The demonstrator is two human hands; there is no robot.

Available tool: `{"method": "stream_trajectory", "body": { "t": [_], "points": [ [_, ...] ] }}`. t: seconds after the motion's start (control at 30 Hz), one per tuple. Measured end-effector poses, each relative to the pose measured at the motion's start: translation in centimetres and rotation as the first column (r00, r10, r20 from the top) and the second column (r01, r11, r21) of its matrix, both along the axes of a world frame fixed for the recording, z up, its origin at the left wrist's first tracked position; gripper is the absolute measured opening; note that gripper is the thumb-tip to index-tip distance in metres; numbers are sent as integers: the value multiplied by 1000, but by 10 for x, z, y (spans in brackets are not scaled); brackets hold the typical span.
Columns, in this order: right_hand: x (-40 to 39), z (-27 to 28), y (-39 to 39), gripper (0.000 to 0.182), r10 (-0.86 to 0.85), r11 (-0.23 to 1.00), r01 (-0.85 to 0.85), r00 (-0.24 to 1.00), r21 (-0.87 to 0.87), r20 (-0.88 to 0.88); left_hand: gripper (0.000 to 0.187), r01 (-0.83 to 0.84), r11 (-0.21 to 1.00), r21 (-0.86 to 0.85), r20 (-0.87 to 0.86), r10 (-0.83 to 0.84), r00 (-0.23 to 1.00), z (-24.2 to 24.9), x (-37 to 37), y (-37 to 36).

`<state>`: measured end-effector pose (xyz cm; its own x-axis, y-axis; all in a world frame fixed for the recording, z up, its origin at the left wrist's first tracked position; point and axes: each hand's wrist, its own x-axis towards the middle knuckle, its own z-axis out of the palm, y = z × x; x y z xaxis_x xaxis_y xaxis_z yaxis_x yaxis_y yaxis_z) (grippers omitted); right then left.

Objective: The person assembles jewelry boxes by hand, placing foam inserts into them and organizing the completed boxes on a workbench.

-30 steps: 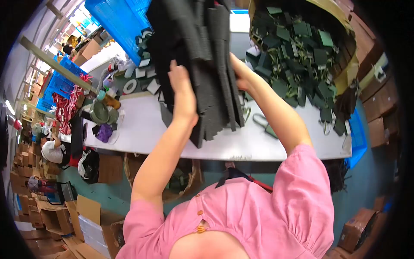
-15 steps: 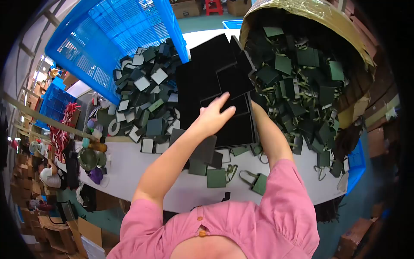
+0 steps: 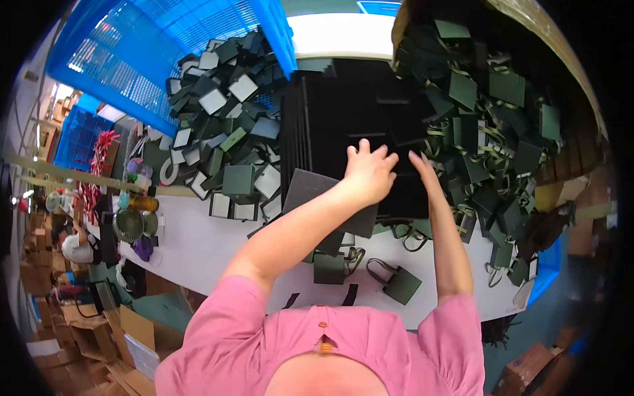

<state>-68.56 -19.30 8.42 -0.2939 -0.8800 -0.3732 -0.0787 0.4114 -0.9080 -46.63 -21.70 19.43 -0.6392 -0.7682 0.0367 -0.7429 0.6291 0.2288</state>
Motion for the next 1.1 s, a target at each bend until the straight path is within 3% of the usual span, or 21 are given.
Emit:
{"method": "stream_trajectory", "body": {
  "t": [0.07, 0.17, 0.27, 0.3, 0.4, 0.5, 0.53, 0.6, 0.63, 0.7, 0.73, 0.77, 0.8, 0.83, 0.87, 0.93, 0.97, 1.0, 1.03, 1.07, 1.1],
  "points": [
    [48, 70, 41, 78, -69, 997, 75, 987, -37, 143, 46, 36, 996, -83, -98, -44, 994, -10, 14, 19],
    [63, 61, 68, 62, -90, 980, 129, 968, -152, 236, 49, 151, 982, -117, -156, -169, 973, -11, 38, 31],
    [81, 42, 96, 60, -192, 932, 254, 951, -259, 242, 47, 330, 944, -10, -151, -327, 933, 0, 54, 30],
    [90, 40, 101, 62, -222, 917, 298, 933, -264, 282, 44, 366, 924, -109, -237, -382, 893, -4, 64, 27],
    [99, 59, 92, 67, -224, 944, 276, 939, -182, 263, 41, 564, 826, -2, -520, -482, 705, 12, 105, -15],
    [90, 73, 67, 76, -208, 967, 239, 940, -87, 269, 42, 98, 966, 238, -774, 128, 620, 46, 189, -46],
    [89, 75, 58, 78, -219, 967, 243, 948, -81, 230, 46, -57, 928, 369, -764, 338, 550, 33, 218, -59],
    [80, 78, 42, 81, -232, 968, 243, 962, -61, 147, 61, -245, 860, 448, -642, 500, 582, -59, 258, -81],
    [41, 36, 22, 85, -167, 983, 165, 986, -83, -24, 70, -149, 662, 735, -536, 701, 469, -50, 254, -58],
    [29, 49, 1, 91, -64, 994, 64, 998, -93, 3, 88, 166, 357, 919, -394, 838, 377, -112, 232, -42],
    [28, 56, -5, 91, -32, 997, 37, 997, -73, 67, 96, 258, 329, 908, -405, 847, 343, -130, 216, -34],
    [11, 40, -17, 86, -53, 998, 49, 994, -50, -95, 104, 347, 297, 889, -408, 858, 311, -148, 200, -26],
    [-2, 23, -26, 82, -64, 998, 58, 964, -30, -257, 110, 358, 281, 890, -383, 889, 253, -110, 186, -7],
    [26, 63, -12, 77, -131, 991, 132, 991, -8, 22, 112, 339, 276, 899, -377, 882, 283, -129, 179, -8],
    [15, 63, -12, 76, -29, 1000, 28, 985, 9, 171, 114, 318, 280, 906, -379, 872, 310, -146, 181, -16],
    [16, 82, -10, 75, -3, 994, -1, 999, 112, 36, 101, 157, 392, 907, -419, 795, 439, -150, 200, -18],
    [-2, 86, -15, 73, 118, 960, -74, 982, 269, -150, 95, 98, 476, 874, -453, 724, 520, -151, 218, -19],
    [45, 142, -8, 77, 151, 919, -3, 926, 394, -345, 89, 47, 568, 822, -477, 640, 603, -146, 238, -24],
    [18, 132, -17, 77, 219, 955, -73, 831, 289, -511, 73, 126, 532, 837, -508, 671, 540, -100, 265, -13],
    [-6, 126, -29, 76, 252, 967, -163, 702, 194, -666, 57, 138, 658, 740, -613, 576, 541, -104, 292, -17],
    [1, 141, -47, 73, 122, 957, -278, 630, -76, -767, 43, 62, 711, 700, -616, 558, 556, -81, 321, -17]
  ]
}}
